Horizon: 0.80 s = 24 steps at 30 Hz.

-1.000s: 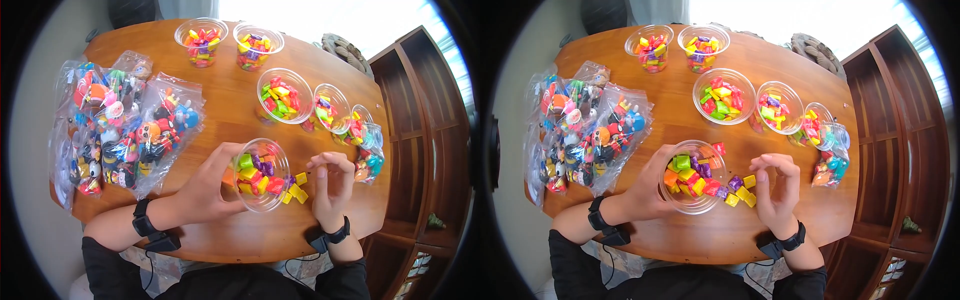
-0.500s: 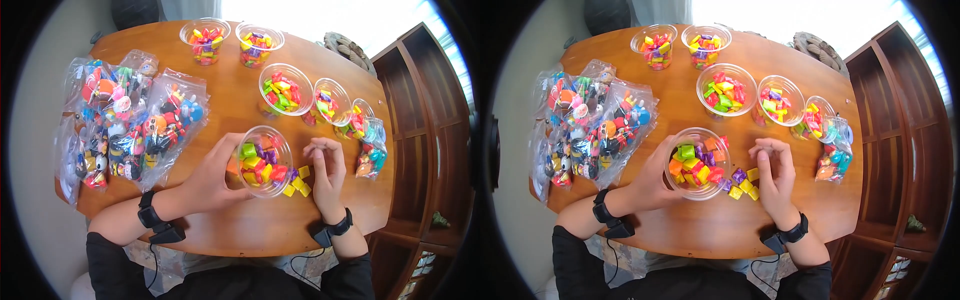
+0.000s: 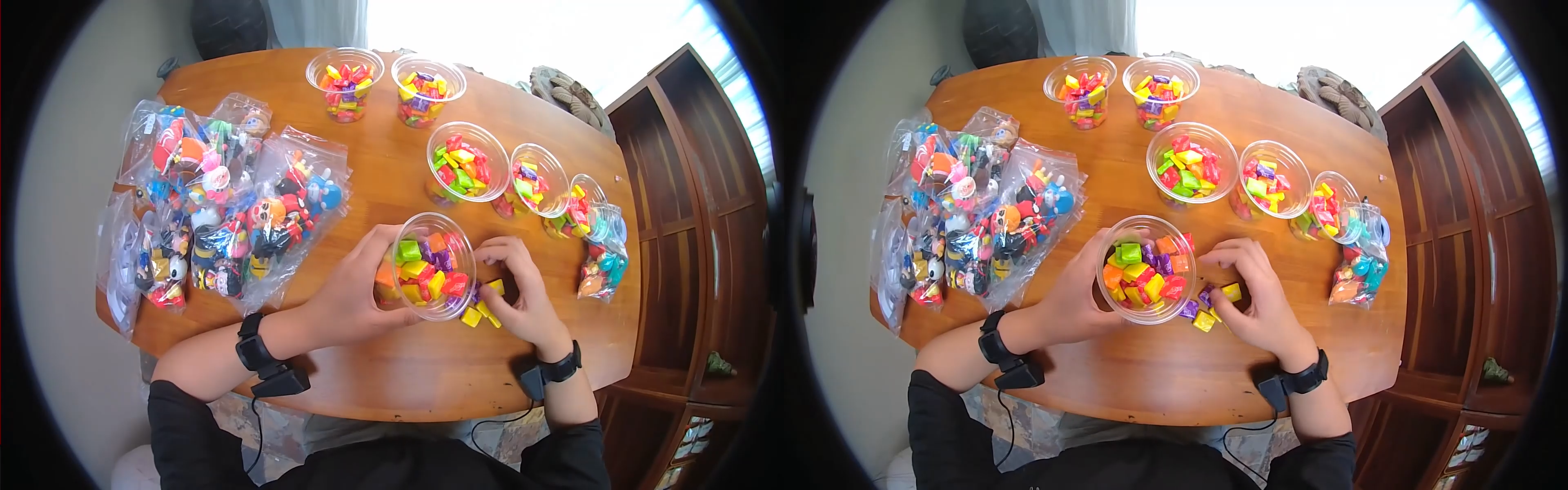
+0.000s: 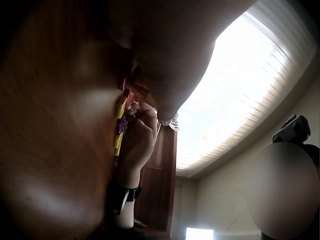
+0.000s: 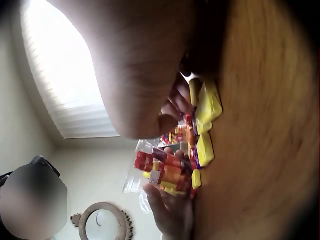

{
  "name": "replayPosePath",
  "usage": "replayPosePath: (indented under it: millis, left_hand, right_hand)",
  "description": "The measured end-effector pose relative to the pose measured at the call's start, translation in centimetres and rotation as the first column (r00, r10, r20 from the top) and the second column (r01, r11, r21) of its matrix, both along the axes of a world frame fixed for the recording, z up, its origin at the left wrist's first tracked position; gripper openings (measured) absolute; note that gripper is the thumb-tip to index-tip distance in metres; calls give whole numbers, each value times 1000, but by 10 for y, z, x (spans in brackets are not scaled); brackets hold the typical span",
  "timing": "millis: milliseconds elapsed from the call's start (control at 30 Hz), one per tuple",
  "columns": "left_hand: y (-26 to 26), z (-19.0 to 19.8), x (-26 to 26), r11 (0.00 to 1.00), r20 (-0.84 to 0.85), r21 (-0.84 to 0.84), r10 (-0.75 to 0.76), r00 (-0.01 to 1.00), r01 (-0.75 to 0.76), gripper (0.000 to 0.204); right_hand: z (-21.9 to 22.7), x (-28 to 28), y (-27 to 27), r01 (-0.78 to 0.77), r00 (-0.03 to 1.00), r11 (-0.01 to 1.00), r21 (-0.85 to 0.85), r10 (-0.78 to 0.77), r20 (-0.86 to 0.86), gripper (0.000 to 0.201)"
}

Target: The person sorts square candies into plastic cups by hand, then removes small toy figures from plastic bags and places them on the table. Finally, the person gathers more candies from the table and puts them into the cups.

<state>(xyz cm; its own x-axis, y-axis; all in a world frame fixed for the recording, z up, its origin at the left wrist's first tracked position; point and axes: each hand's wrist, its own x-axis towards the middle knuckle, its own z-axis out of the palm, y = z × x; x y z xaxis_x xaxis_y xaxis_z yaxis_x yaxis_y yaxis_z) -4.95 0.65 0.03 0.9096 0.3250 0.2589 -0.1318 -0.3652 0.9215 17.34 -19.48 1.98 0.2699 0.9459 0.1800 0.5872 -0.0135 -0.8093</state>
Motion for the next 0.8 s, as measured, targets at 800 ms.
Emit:
replayPosePath:
  millis: [800]
  left_hand:
    - [-7, 4, 5, 998, 77, 51, 23, 997, -27, 89]
  right_hand:
    - [14, -4, -8, 167, 986, 910, 379, -154, -63, 26]
